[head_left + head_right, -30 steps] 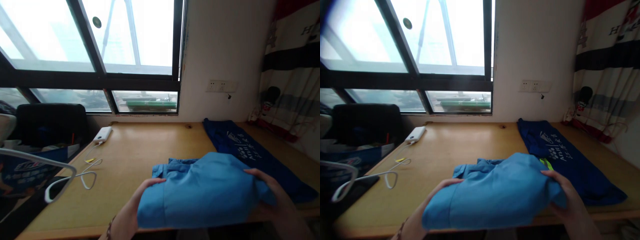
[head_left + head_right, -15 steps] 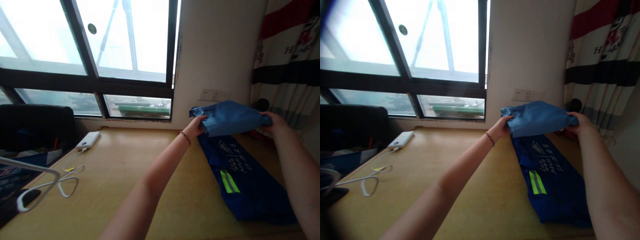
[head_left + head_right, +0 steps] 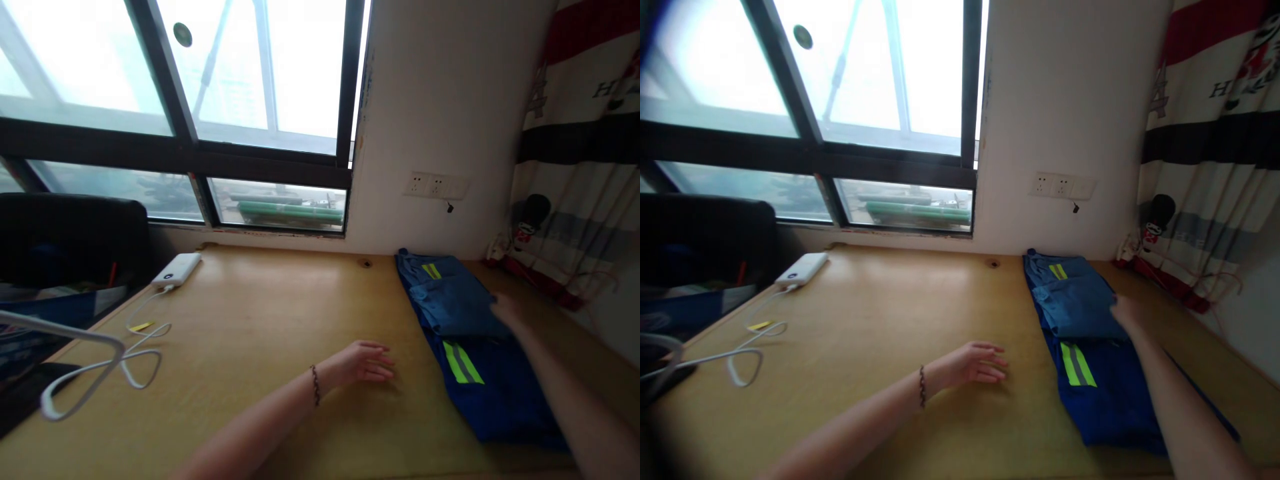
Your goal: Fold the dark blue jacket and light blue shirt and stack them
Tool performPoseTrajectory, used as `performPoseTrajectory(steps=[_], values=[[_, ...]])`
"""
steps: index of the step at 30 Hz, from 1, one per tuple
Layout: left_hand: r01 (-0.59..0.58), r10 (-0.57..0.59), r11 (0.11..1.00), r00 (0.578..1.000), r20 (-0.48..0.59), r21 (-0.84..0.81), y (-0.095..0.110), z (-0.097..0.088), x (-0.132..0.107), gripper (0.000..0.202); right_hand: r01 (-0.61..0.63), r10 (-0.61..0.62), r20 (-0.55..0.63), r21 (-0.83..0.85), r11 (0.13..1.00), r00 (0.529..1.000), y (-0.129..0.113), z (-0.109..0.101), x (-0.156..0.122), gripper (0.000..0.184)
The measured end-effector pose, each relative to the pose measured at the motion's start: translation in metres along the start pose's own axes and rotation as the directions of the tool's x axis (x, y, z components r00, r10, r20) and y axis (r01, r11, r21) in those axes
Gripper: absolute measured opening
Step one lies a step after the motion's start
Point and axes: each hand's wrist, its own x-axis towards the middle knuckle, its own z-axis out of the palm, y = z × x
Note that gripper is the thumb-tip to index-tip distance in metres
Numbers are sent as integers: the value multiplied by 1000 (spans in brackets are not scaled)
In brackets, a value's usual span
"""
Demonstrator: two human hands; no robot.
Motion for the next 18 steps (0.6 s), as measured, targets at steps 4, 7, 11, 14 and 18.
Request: performPoseTrajectory(steps=[4, 7, 11, 14, 18], values=[[-158, 154, 987, 985, -77, -43, 6, -24, -43, 34, 236, -239, 146, 39, 971, 960, -81, 25, 21, 42], [-280, 262, 956, 949, -172, -86, 9, -39, -59, 31, 337, -340, 234, 52, 940, 911, -131, 38, 21, 32], [-371, 343, 926, 905, -251, -72, 13, -49, -67, 29, 342, -316, 237, -78, 937, 919, -153, 39, 11, 51], [-359, 329, 930, 911, -250, -84, 14, -50, -68, 29, 280, -243, 216, -165, 946, 946, -149, 29, 4, 61], [-352, 327, 933, 917, -227, -77, 13, -49, -68, 28, 155, -124, 122, -285, 946, 985, -134, 3, -6, 64]])
